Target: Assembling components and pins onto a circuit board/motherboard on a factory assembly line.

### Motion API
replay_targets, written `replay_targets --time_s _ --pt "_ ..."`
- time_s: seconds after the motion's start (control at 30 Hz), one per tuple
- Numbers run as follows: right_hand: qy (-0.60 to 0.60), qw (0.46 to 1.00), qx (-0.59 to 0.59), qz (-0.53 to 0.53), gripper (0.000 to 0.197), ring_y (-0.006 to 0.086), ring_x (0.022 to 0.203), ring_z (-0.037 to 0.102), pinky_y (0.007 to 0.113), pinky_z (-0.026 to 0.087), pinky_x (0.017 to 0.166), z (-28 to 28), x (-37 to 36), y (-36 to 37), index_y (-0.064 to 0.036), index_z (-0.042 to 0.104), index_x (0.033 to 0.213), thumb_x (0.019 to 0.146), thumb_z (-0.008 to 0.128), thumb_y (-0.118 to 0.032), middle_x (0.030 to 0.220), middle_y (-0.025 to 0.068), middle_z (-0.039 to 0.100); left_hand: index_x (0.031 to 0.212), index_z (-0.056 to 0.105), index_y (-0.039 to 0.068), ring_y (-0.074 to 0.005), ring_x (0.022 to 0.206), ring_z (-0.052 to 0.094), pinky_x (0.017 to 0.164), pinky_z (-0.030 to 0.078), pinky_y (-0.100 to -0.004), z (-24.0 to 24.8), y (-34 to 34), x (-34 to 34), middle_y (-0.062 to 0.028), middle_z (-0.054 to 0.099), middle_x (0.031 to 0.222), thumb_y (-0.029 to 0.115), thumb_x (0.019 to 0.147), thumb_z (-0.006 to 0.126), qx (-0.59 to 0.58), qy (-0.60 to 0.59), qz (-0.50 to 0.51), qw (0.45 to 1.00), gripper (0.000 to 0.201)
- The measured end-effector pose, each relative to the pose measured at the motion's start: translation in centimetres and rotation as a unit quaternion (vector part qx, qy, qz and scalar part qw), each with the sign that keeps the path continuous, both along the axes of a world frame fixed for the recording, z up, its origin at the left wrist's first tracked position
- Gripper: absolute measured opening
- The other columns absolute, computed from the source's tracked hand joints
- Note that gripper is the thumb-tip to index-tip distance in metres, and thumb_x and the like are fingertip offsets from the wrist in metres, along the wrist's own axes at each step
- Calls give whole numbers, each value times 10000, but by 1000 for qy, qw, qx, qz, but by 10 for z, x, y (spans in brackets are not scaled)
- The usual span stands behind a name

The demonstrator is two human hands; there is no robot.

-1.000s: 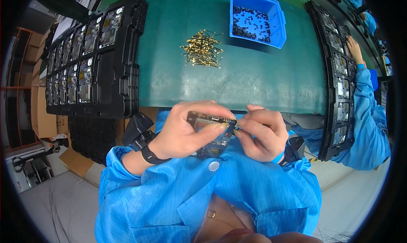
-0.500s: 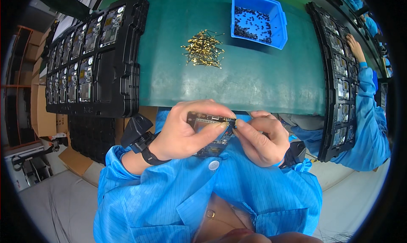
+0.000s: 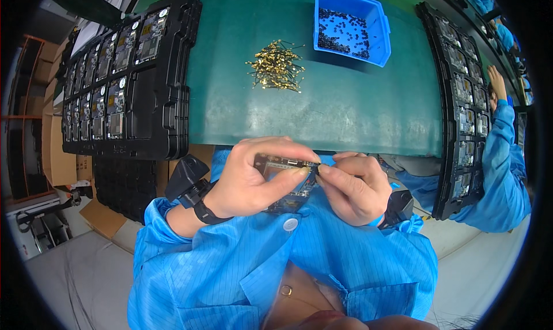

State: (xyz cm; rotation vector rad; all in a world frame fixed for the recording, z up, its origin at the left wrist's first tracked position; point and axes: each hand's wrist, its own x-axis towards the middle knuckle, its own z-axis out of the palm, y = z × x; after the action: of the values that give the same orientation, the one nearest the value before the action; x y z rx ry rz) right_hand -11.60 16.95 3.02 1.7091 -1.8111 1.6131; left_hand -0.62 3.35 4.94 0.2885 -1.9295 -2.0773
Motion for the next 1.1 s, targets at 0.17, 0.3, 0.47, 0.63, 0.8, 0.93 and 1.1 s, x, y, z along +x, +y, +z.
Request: replay_targets --time_s 0.17,0.3,0.47,0.63,0.8,0.93,1.1 --pt "-14 1000 5 7 313 181 566 557 257 450 466 -3 0 2 -19 644 855 553 705 37 702 66 538 841 634 -8 -146 684 565 595 428 -245 0 0 0 -107 616 772 21 704 588 -20 -2 -7 1000 147" --pt "-22 1000 6 7 301 180 571 562 254 453 470 -4 0 2 -21 646 850 560 703 34 712 69 547 844 637 -7 -143 671 559 584 421 -242 -1 0 0 -107 615 766 24 700 590 -18 -4 -1 1000 154" --pt "-34 999 3 19 290 179 573 564 252 456 473 -5 0 2 -21 646 846 566 701 33 719 70 553 848 637 -9 -133 659 549 572 410 -236 -2 1 0 -101 610 747 28 702 592 -12 -1 -2 1000 157" --pt "-23 1000 -5 18 295 181 575 566 255 459 475 -8 -1 2 -17 642 852 567 699 35 718 74 557 871 623 -12 -114 674 543 582 406 -223 -2 2 0 -87 602 770 18 719 581 -2 -8 -7 1000 160" --pt "11 999 3 35 276 193 581 569 272 481 518 -5 -5 5 -7 635 849 581 698 12 720 83 567 889 599 -8 -99 694 550 596 419 -217 -2 2 3 -74 604 800 25 740 577 1 -5 -19 1000 155" --pt "10 998 0 63 257 214 621 581 322 501 621 -4 -13 4 -15 626 844 602 707 -47 738 85 583 890 592 2 -93 686 559 591 428 -214 -2 1 3 -67 610 791 58 745 591 -14 -4 -35 999 155" --pt "-69 993 21 97 233 221 668 594 345 497 684 5 -24 -2 -25 609 833 630 710 -79 769 82 605 888 583 -12 -95 719 557 623 435 -220 0 1 3 -70 606 807 42 754 584 9 -18 -45 999 144"
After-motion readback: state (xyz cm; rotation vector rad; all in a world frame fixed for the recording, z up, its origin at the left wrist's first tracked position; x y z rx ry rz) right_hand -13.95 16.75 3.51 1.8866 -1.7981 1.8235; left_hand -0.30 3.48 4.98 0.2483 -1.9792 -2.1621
